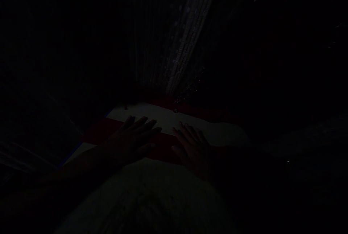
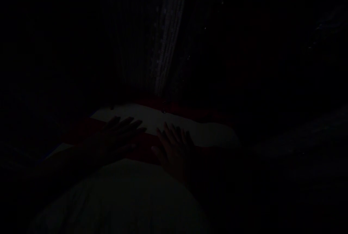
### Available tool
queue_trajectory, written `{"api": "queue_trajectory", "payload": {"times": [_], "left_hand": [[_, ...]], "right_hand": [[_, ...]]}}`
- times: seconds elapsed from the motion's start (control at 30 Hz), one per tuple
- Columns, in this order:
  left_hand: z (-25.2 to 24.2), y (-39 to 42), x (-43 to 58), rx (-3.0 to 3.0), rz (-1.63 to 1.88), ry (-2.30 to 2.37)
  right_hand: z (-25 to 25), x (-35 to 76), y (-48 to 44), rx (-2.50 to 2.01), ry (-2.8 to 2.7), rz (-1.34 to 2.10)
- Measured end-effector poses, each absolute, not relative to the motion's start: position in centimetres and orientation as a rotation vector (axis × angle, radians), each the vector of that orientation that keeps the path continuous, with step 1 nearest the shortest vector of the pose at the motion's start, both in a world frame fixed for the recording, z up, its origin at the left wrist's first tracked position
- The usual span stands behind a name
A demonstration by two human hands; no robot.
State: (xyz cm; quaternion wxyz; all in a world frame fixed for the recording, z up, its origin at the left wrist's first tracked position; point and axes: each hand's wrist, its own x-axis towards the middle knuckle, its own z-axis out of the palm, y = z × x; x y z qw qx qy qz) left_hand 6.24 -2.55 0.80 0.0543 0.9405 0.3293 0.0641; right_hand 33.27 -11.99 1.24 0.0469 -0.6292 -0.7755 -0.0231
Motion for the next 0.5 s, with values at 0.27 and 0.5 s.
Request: {"api": "queue_trajectory", "payload": {"times": [0.27,0.5], "left_hand": [[1.9,-3.5,6.4,2.864,0.207,1.016],[2.0,-3.4,6.7,2.855,0.174,1.028]], "right_hand": [[-0.1,32.8,-11.8,-1.840,-2.431,-0.047],[-0.9,35.9,-12.5,-1.836,-2.376,-0.167]]}}
